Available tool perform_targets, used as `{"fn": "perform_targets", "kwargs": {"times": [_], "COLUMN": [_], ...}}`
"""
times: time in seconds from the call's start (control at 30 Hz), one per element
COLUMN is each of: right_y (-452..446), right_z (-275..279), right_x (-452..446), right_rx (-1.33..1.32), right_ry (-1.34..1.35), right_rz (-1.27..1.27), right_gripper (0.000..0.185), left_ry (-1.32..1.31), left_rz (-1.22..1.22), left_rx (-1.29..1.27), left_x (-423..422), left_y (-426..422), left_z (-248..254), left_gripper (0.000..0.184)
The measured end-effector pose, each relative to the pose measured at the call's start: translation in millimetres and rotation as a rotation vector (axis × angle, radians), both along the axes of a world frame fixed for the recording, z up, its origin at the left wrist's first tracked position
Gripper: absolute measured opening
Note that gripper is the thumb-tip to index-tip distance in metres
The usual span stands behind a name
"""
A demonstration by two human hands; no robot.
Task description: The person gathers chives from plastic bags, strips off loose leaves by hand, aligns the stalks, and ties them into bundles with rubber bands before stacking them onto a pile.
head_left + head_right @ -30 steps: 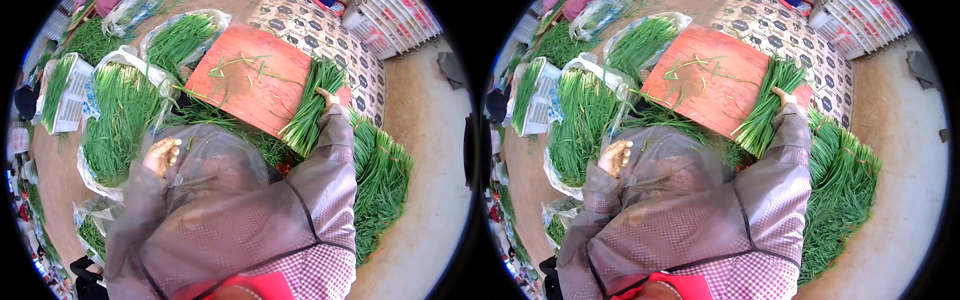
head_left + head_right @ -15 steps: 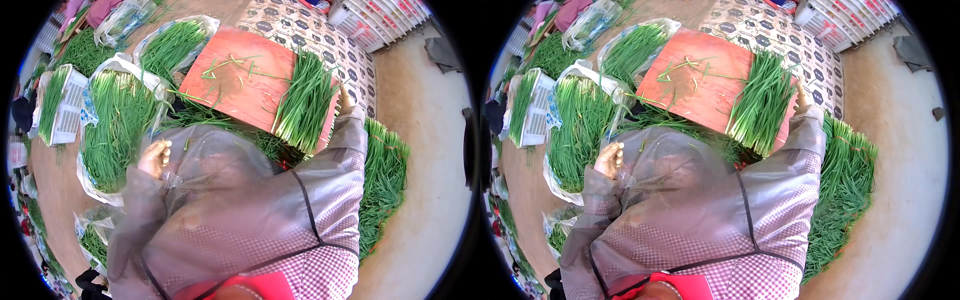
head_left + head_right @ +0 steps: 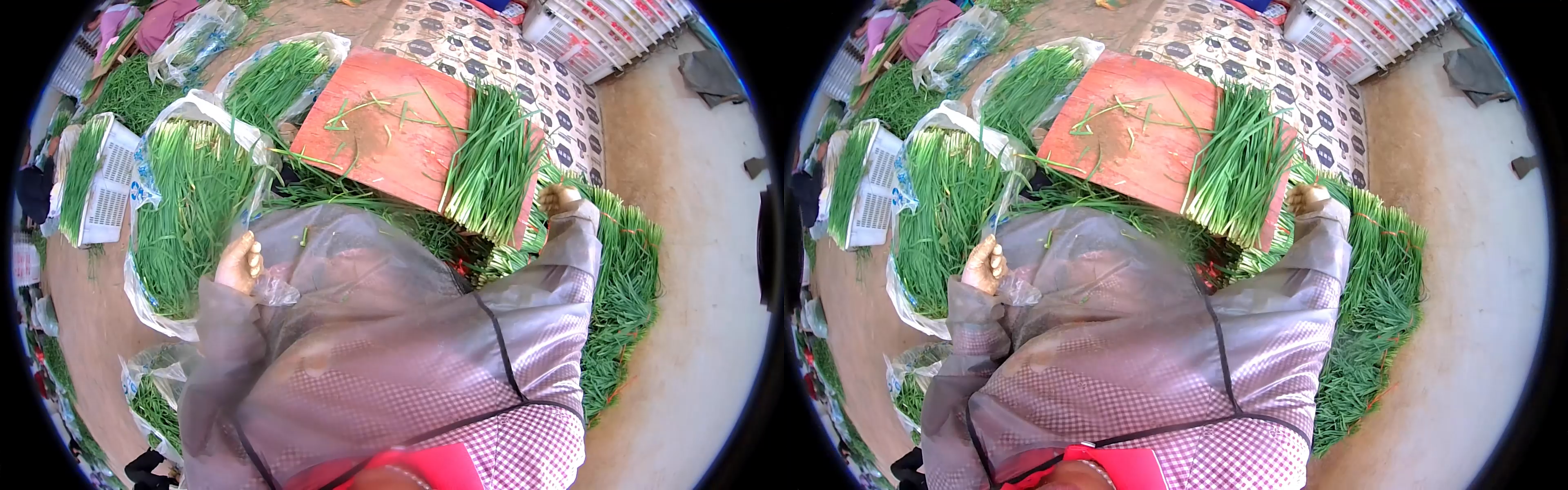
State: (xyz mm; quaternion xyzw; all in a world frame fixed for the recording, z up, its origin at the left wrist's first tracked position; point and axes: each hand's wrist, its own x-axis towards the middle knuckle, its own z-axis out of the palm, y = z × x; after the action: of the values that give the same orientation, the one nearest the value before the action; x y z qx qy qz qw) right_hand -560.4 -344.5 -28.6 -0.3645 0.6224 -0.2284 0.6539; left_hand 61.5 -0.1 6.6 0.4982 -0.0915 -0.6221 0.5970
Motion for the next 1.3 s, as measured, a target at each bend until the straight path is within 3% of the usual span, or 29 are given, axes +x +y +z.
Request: {"fn": "perform_targets", "kwargs": {"times": [0.1,0.2,0.3,0.4,0.53,0.67,0.7,0.77,0.83,0.93,1.0,1.1,1.2,1.3], "right_y": [11.8,10.3,7.6,2.1,-7.0,-10.8,-3.3,30.7,46.1,42.7,66.4,102.3,118.5,119.3], "right_z": [-1.4,-7.8,-2.2,4.6,25.8,59.8,72.6,114.5,122.8,95.0,83.8,46.7,-1.7,-3.7], "right_x": [33.8,67.7,91.7,110.0,126.8,125.6,123.7,143.2,141.3,98.7,90.8,62.1,54.8,62.7], "right_rx": [0.279,0.148,0.006,-0.115,-0.265,-0.471,-0.536,-0.580,-0.539,-0.428,-0.273,-0.092,-0.113,-0.179], "right_ry": [0.358,0.444,0.466,0.478,0.436,0.306,0.286,0.328,0.288,0.306,0.440,0.399,0.404,0.419], "right_rz": [0.186,0.286,0.340,0.390,0.440,0.466,0.452,0.257,0.163,0.188,0.162,0.250,0.107,0.092], "right_gripper": [0.026,0.027,0.028,0.030,0.033,0.036,0.037,0.038,0.022,0.021,0.019,0.016,0.017,0.017], "left_ry": [-0.015,-0.035,-0.092,-0.270,-0.537,-0.634,-0.664,-0.695,-0.727,-0.690,-0.658,-0.676,-0.667,-0.683], "left_rz": [-0.006,0.000,0.013,-0.075,-0.125,-0.040,-0.100,0.026,0.050,0.041,0.068,0.035,0.004,-0.004], "left_rx": [0.015,0.005,-0.019,-0.056,0.035,-0.001,0.020,0.130,0.104,0.141,0.167,0.107,0.090,0.065], "left_x": [2.7,4.1,2.7,8.6,31.0,49.0,58.8,59.0,86.5,95.9,96.7,79.7,75.0,71.3], "left_y": [0.3,-0.7,1.2,7.4,32.0,54.2,62.2,71.8,103.6,85.6,78.2,62.7,52.7,50.7], "left_z": [-1.9,-1.1,6.5,24.7,38.1,38.1,35.7,48.2,32.0,6.9,6.5,16.1,21.8,27.8], "left_gripper": [0.017,0.018,0.019,0.035,0.033,0.032,0.032,0.032,0.033,0.032,0.032,0.035,0.035,0.035]}}
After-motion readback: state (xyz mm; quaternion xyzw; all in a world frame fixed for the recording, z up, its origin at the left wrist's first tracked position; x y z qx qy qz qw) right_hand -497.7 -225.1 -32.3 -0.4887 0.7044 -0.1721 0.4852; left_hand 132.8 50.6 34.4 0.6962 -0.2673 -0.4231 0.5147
